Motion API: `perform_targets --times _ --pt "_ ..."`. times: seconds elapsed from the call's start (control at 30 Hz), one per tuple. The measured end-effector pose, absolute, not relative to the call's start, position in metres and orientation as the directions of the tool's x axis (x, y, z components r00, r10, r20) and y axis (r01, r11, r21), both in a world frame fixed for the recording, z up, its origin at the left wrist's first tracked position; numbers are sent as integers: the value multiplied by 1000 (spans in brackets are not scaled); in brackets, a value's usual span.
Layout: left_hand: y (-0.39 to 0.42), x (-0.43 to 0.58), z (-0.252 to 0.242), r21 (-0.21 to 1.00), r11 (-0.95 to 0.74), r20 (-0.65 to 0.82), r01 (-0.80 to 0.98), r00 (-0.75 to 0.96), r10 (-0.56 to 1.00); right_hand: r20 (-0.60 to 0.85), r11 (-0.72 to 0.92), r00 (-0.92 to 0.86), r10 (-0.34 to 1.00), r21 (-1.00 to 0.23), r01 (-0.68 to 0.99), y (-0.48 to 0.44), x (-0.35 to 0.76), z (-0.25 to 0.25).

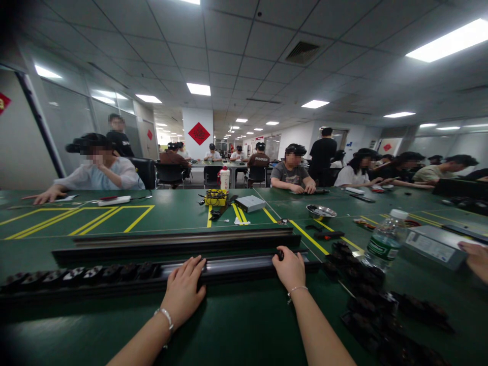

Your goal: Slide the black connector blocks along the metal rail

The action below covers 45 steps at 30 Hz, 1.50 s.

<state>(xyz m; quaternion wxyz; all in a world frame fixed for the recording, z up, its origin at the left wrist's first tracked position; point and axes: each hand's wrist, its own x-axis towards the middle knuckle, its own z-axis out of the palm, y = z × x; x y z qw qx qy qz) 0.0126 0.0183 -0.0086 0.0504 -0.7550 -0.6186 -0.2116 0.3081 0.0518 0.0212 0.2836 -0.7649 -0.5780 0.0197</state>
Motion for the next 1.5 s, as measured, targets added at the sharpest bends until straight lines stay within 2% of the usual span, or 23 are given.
perform_targets --times 0.83,1.5 --pt "17 13 -5 179 -220 364 959 143 920 414 -123 296 861 -395 910 55 316 13" --pt "16 14 -3 192 -222 354 956 144 924 352 -155 326 878 -435 887 55 318 16"
